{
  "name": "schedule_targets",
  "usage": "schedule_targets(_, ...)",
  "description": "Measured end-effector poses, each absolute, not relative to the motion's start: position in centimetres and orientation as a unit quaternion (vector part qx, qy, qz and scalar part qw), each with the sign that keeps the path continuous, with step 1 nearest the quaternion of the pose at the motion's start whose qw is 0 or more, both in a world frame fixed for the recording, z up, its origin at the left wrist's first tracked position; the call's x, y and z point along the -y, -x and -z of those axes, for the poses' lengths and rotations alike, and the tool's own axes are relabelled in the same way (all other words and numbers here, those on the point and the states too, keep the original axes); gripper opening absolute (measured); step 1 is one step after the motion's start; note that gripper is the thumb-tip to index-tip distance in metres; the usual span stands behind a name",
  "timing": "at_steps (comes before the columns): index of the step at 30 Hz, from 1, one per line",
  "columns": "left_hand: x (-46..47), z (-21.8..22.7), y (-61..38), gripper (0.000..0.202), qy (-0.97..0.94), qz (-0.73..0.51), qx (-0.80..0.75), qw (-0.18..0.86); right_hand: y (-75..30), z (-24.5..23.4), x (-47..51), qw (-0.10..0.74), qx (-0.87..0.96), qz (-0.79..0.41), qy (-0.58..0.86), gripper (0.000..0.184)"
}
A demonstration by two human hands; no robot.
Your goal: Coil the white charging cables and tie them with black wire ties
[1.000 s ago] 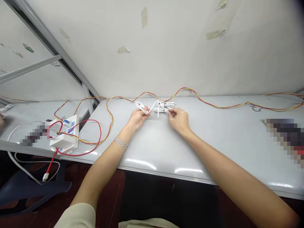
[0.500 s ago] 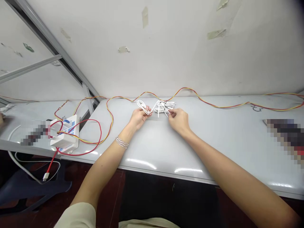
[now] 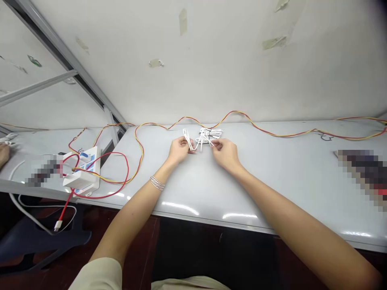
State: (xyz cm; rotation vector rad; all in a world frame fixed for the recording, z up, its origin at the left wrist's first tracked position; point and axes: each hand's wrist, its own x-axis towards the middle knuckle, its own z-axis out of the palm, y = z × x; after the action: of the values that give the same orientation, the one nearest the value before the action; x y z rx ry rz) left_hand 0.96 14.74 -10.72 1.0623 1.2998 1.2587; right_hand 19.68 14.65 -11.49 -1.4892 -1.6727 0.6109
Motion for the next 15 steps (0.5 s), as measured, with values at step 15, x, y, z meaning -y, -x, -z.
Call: schedule_targets(15,-14.3,10.4,-1.5,0.012,-0.465,-0.485,-0.499,0.547,-19.3,12.3,-15.1,0.444,0.609,-0.413,0.511,0.022)
